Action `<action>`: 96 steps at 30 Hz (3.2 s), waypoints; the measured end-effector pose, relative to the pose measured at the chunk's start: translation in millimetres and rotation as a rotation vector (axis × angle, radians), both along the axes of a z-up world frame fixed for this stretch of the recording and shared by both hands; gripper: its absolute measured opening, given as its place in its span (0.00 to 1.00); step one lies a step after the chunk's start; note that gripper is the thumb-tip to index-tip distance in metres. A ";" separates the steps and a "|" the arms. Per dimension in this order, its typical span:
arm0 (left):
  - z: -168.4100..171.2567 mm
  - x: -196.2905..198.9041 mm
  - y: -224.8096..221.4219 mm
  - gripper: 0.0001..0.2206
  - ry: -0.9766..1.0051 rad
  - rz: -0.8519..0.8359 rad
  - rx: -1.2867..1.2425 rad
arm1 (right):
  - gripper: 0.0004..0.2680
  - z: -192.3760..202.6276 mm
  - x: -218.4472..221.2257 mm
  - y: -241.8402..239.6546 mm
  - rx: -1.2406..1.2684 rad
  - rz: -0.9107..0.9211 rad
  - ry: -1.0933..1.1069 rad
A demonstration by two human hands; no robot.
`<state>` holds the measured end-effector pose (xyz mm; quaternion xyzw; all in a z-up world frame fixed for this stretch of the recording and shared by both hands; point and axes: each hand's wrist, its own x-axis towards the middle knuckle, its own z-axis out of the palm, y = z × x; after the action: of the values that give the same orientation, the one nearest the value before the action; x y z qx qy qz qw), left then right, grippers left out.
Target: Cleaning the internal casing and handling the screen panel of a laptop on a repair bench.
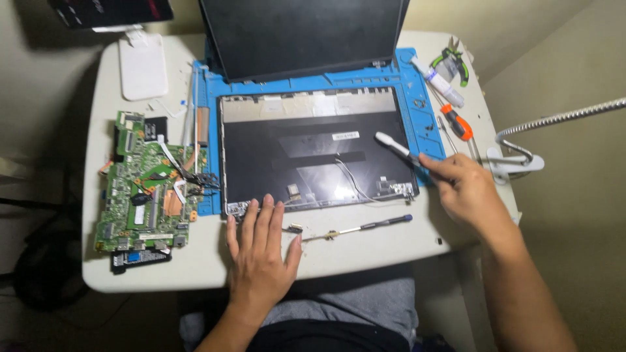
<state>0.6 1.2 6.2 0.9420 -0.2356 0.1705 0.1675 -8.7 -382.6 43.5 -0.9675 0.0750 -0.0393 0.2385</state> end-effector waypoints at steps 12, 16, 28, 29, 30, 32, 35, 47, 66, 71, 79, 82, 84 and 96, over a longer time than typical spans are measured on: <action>4.9 -2.2 -1.5 0.27 0.008 0.018 0.028 | 0.19 14.7 66.9 -11.7 -0.074 0.228 0.129; 4.2 -2.0 -2.2 0.27 -0.011 0.020 0.036 | 0.19 25.1 82.7 4.2 -0.082 0.190 0.188; 0.7 -1.3 -1.3 0.28 0.000 0.036 0.035 | 0.21 18.8 68.7 13.4 0.022 0.246 0.190; 0.1 -1.4 -1.3 0.28 0.006 0.031 0.026 | 0.21 16.0 68.5 8.6 0.006 0.214 0.167; -0.4 -0.8 -1.5 0.28 0.011 0.021 0.018 | 0.21 13.2 66.7 3.1 -0.010 0.175 0.142; 0.1 -1.2 -0.9 0.28 0.008 0.023 0.021 | 0.22 7.8 64.3 0.3 -0.025 0.096 0.094; -0.6 -0.7 -0.5 0.28 0.013 0.021 0.017 | 0.24 10.8 55.5 9.7 -0.018 0.043 0.104; -0.4 -0.5 -0.6 0.28 0.009 0.022 0.006 | 0.24 1.8 42.8 20.3 -0.046 0.083 0.045; -2.2 -0.3 0.2 0.28 0.003 0.007 0.004 | 0.25 10.4 32.8 27.5 -0.103 -0.089 0.111; -2.6 0.5 0.1 0.28 0.010 0.011 0.006 | 0.25 -1.8 45.4 49.1 0.001 0.075 0.102; -1.5 0.1 -0.8 0.28 0.015 0.018 0.010 | 0.24 -6.2 52.6 83.4 0.022 0.201 0.058; -1.0 0.2 -0.5 0.28 -0.008 0.013 0.002 | 0.26 -4.8 58.1 77.8 0.009 0.188 0.081; -1.2 0.8 -0.7 0.28 -0.004 0.011 0.009 | 0.24 -10.7 67.3 60.3 -0.003 0.094 -0.005; -2.0 0.2 0.3 0.28 0.018 0.006 -0.004 | 0.25 -1.9 54.1 57.1 0.045 0.053 0.034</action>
<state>0.7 1.5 4.2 0.9439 -0.2311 0.1628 0.1708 45.3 -325.5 41.6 -0.9640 0.0540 -0.0148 0.2598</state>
